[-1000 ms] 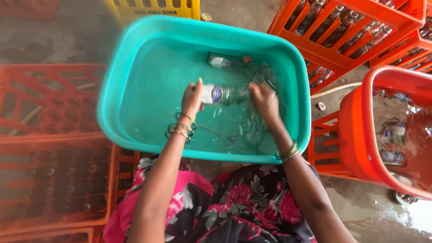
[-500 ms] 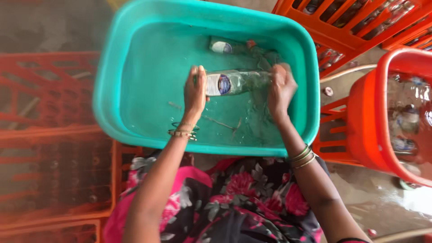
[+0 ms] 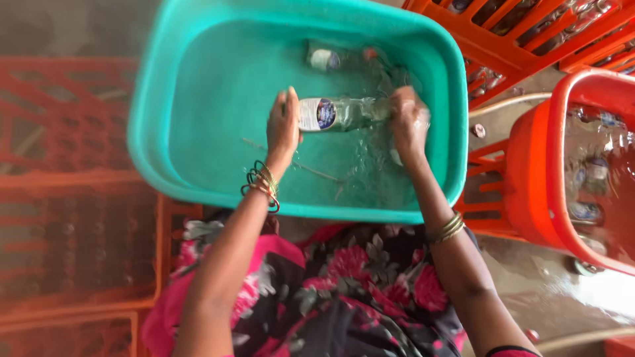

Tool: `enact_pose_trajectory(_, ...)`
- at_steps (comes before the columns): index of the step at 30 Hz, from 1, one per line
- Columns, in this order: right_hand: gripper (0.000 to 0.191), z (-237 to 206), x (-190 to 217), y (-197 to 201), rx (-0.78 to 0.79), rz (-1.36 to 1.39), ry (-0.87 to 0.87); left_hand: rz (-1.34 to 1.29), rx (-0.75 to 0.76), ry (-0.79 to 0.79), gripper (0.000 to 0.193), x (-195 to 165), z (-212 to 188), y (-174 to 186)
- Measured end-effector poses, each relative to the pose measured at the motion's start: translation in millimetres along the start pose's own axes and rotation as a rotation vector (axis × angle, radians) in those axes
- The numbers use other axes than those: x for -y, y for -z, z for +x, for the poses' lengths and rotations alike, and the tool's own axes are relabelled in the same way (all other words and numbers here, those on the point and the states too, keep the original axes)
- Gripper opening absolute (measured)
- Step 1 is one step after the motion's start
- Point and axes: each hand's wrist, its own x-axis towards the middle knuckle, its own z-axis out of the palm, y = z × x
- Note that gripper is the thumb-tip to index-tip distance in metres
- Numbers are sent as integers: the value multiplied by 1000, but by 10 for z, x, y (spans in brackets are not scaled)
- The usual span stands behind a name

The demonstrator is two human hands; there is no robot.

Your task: The person washes glass bottles by hand in a teal basin filled with water. They repeatedly submerge, shake, and rinse the bottles, then place them into an orange crate. The person also uses a thin stick to clean the inside of the bottles.

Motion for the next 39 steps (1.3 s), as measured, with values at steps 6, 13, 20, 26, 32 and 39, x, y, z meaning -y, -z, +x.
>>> enact_pose_trajectory(6, 44, -100, -120, -59, -146, 122, 219, -73, 79, -200, 52, 208, 50, 2)
enact_pose_trajectory(13, 43, 48, -202, -144, -126, 19, 136, -68, -19, -270, 53, 281, 19, -33)
enact_pose_trajectory(20, 43, 85, -150, -43, -76, 27, 64, -47, 130, -13, 56, 155, 106, -89)
enact_pose_trajectory(26, 48, 60, -249, 2, -122, -104, 120, -58, 229, 71, 63, 361, 279, -26)
enact_pose_trajectory(32, 64, 160, -487, 188, 83, -367, 346, 4, 359, -36, 74, 187, 295, 24)
enact_pose_trajectory(39, 58, 117, -318, 353, 435, 89, -484, -179, 258, 136, 53, -245, 110, -82)
